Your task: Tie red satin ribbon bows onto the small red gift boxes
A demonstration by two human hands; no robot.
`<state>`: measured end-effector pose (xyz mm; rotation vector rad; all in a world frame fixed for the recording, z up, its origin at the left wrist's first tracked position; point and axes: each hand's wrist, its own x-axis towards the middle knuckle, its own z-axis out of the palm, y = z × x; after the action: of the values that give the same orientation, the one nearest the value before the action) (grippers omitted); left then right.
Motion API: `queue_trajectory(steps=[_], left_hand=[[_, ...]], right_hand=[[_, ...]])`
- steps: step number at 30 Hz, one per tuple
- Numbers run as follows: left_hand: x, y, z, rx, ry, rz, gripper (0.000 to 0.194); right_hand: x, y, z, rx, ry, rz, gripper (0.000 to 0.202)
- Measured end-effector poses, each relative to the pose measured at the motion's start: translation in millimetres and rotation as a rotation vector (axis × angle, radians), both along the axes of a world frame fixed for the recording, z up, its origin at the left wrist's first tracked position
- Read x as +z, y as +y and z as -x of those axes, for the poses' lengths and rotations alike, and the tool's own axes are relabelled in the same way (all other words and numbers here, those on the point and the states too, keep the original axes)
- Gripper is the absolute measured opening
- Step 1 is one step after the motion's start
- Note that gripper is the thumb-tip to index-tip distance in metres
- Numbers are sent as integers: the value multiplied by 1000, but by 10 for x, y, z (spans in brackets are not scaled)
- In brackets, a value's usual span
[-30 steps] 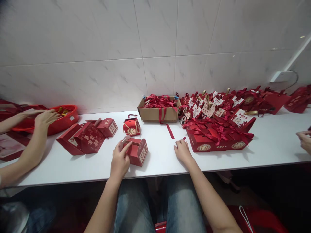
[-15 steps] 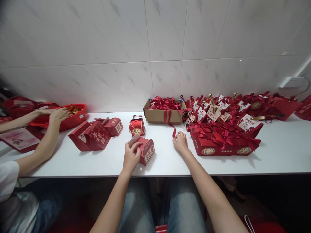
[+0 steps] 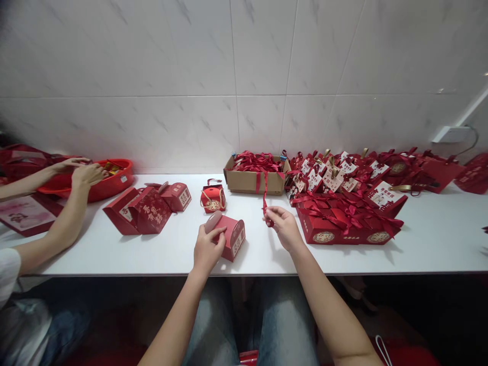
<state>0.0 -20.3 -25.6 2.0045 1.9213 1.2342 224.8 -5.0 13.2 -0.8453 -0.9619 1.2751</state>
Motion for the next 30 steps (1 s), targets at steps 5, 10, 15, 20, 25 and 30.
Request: queue_trajectory(steps=[5,10,15,20,25,30], left_hand=[[-65,-20,-43,-20,-3,-63,25],[-80,-41,-76,-34,-11,-75,25],[-74,-51,-92,-38,-23,-65,26],[-78,-53,-98,-42,-25,-79,25],[-85,-49,-97,-40,-20,-83,25],[-70,-56,-102,-57,-40,-103,25]], right_hand=[[-18,-273,202,283,-255,29,31],[-124,-253,367,329,-283,53,35],[-125,-182,423,294,-297,60,35],[-79,-201,435,345,-331,83,32],[-83,-195,423,368,-296,71,29],[-122,-144,389,433,-232,83,26]])
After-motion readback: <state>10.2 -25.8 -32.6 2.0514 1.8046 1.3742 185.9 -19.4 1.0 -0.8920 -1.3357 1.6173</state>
